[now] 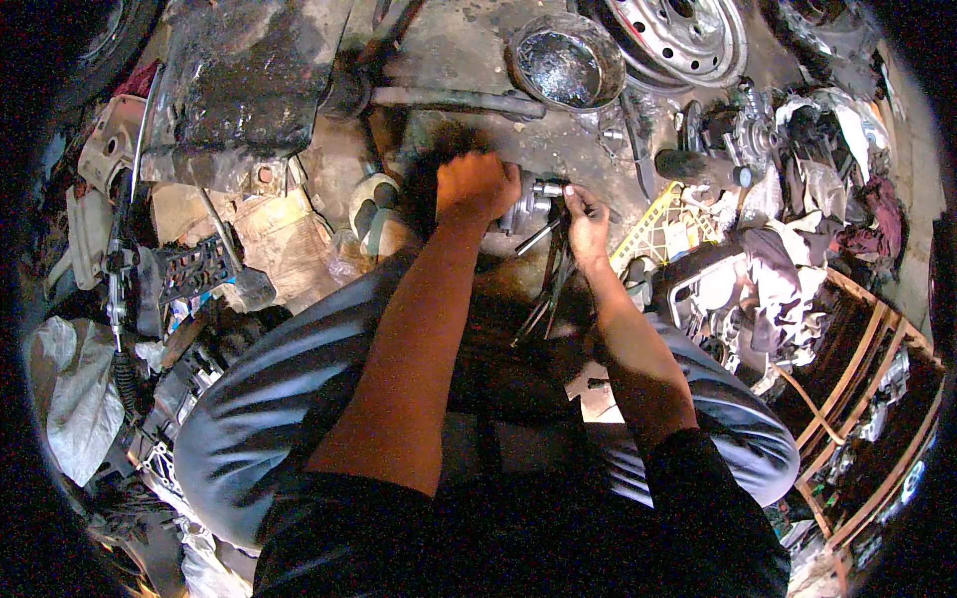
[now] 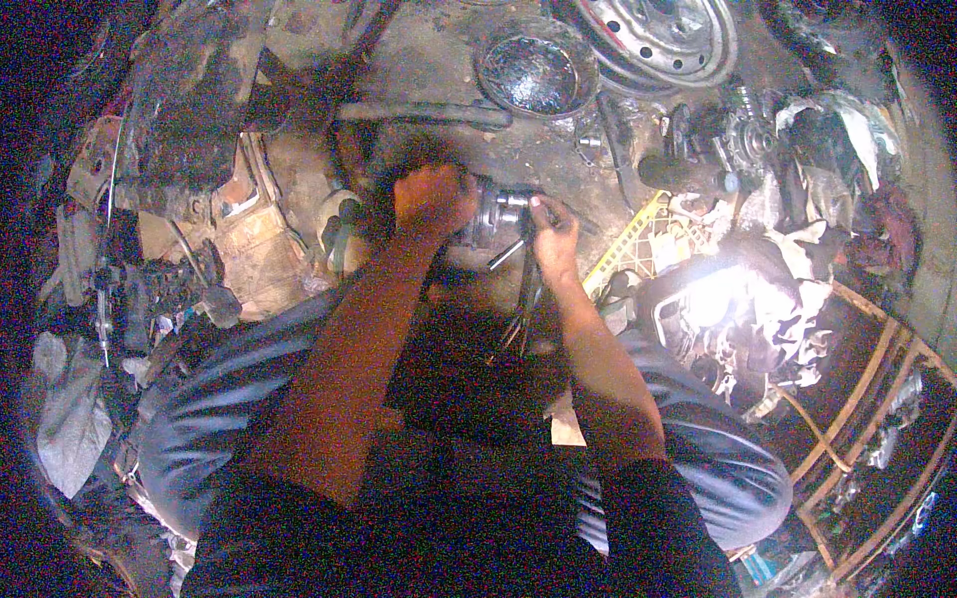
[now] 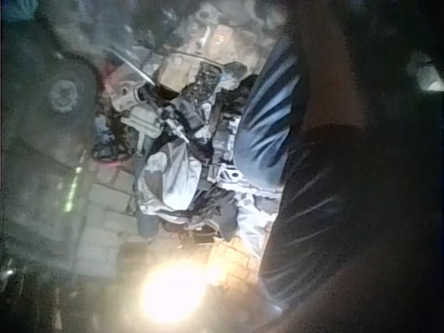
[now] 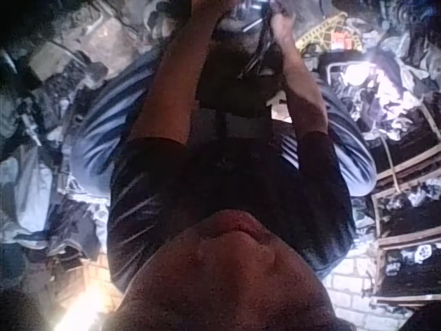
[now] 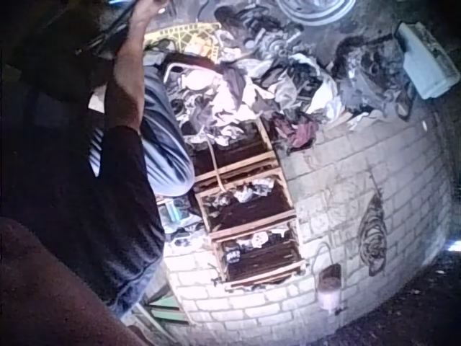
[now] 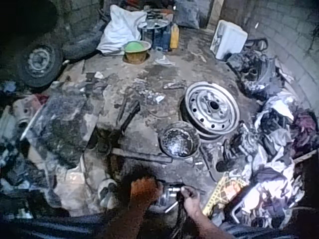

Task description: The person sits on the floor in a cluttered workshop and uses a wrench to tighten bolts on a metallic mechanical component. They rotate the part to access different sides and continue tightening throughout the clip.

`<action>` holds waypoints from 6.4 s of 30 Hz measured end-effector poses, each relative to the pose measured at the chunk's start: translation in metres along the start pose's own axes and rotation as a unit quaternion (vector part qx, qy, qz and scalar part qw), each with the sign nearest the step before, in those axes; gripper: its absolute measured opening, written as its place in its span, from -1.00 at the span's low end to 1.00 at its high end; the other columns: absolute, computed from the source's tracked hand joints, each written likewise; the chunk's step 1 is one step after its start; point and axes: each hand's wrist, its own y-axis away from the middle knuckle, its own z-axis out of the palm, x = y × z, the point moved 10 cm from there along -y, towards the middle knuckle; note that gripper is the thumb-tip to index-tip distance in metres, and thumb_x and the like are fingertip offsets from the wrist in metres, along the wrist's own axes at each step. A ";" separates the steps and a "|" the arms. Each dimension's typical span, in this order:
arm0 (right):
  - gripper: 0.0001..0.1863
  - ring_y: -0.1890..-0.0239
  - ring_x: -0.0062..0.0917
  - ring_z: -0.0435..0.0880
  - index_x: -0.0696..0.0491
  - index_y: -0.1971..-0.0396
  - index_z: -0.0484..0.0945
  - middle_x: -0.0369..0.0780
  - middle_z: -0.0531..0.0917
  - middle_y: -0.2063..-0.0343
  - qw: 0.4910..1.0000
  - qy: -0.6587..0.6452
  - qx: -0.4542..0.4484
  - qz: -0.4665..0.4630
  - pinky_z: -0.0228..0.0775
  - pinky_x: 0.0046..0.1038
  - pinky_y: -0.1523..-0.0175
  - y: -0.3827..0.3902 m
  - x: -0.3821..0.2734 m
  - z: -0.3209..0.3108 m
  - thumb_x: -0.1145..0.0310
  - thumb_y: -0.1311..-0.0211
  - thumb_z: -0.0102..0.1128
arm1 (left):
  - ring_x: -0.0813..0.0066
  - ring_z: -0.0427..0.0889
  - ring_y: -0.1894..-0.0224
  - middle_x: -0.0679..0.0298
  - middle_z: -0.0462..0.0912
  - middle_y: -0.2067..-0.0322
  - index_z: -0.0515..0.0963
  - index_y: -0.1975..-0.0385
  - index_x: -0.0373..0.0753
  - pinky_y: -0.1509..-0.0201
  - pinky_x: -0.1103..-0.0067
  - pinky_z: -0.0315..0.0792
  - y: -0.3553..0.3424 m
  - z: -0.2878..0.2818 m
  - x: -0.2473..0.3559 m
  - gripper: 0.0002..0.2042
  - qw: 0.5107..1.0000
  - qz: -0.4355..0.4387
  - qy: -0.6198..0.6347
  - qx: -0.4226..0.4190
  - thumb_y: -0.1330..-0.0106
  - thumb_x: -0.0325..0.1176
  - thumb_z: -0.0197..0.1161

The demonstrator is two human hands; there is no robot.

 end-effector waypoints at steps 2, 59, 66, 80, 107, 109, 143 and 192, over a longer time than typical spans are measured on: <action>-0.67 0.39 -0.66 0.52 0.19 0.19 0.69 -0.32 0.65 0.40 0.999 -0.019 0.011 0.029 0.38 -0.56 0.22 -0.002 0.016 0.001 0.19 -0.35 0.27 | 0.09 0.74 0.31 0.05 0.73 0.41 0.70 0.47 -0.19 0.17 0.19 0.57 0.002 -0.004 0.002 -0.64 0.999 0.008 -0.026 0.031 -0.25 -0.04 0.10; -0.70 0.69 -0.73 0.32 0.41 0.04 0.31 -0.17 0.44 0.50 0.586 -0.316 -0.257 0.701 0.14 -0.76 0.79 0.020 0.010 0.027 0.49 -0.40 -0.24 | 0.06 0.74 0.23 0.06 0.73 0.33 0.70 0.38 -0.22 0.10 0.18 0.56 -0.003 0.003 -0.001 -0.61 0.996 -0.017 -0.004 -0.082 -0.27 -0.02 0.11; -0.79 0.78 -0.67 0.36 0.10 0.21 0.49 -0.18 0.61 0.55 0.796 -0.110 -0.263 0.534 0.29 -0.62 0.78 -0.020 0.044 0.030 0.36 -0.43 -0.16 | 0.08 0.73 0.24 0.06 0.72 0.33 0.70 0.41 -0.19 0.11 0.19 0.55 -0.003 0.003 0.002 -0.63 0.997 -0.009 0.009 -0.080 -0.26 -0.02 0.11; -0.76 0.81 -0.72 0.10 0.13 0.31 0.49 -0.20 0.57 0.54 0.867 -0.040 -0.259 0.424 -0.07 -0.71 0.80 -0.020 0.043 0.031 0.41 -0.40 -0.22 | 0.07 0.70 0.22 0.09 0.70 0.33 0.66 0.37 -0.18 0.10 0.17 0.52 0.000 0.011 -0.001 -0.62 0.998 -0.003 -0.013 -0.063 -0.29 0.02 0.09; -0.69 0.30 -0.63 0.39 0.19 0.26 0.52 -0.31 0.51 0.49 0.997 0.020 -0.018 -0.079 0.31 -0.50 0.10 0.003 -0.012 0.013 0.19 -0.45 0.10 | 0.06 0.71 0.26 0.06 0.71 0.37 0.67 0.45 -0.19 0.11 0.16 0.52 0.000 0.003 0.001 -0.64 0.999 0.010 -0.025 0.017 -0.26 -0.03 0.09; -0.63 0.17 -0.48 0.50 0.23 0.19 0.58 -0.17 0.61 0.33 0.999 0.022 -0.036 -0.013 0.34 -0.43 -0.04 -0.002 0.001 0.009 0.15 -0.40 0.17 | 0.03 0.71 0.30 0.05 0.70 0.39 0.66 0.44 -0.20 0.15 0.12 0.53 -0.002 0.006 0.001 -0.63 1.000 0.015 -0.020 0.017 -0.24 0.00 0.12; -0.67 0.77 -0.66 0.31 0.02 0.54 0.55 -0.39 0.43 0.72 0.968 -0.194 -0.038 0.155 0.05 -0.55 0.66 0.000 0.025 0.019 0.11 -0.34 0.25 | 0.01 0.73 0.26 0.02 0.72 0.38 0.69 0.47 -0.21 0.12 0.14 0.55 -0.002 0.001 -0.001 -0.68 1.000 -0.004 0.013 0.006 -0.22 -0.12 0.10; -0.80 0.68 -0.66 0.40 0.21 0.06 0.28 -0.05 0.56 0.42 0.611 -0.335 -0.234 0.678 0.15 -0.75 0.76 0.009 0.021 0.033 0.42 -0.46 -0.12 | 0.06 0.71 0.18 0.08 0.71 0.28 0.69 0.32 -0.18 0.05 0.18 0.52 -0.004 0.009 -0.002 -0.62 0.994 -0.022 -0.013 -0.110 -0.31 0.00 0.07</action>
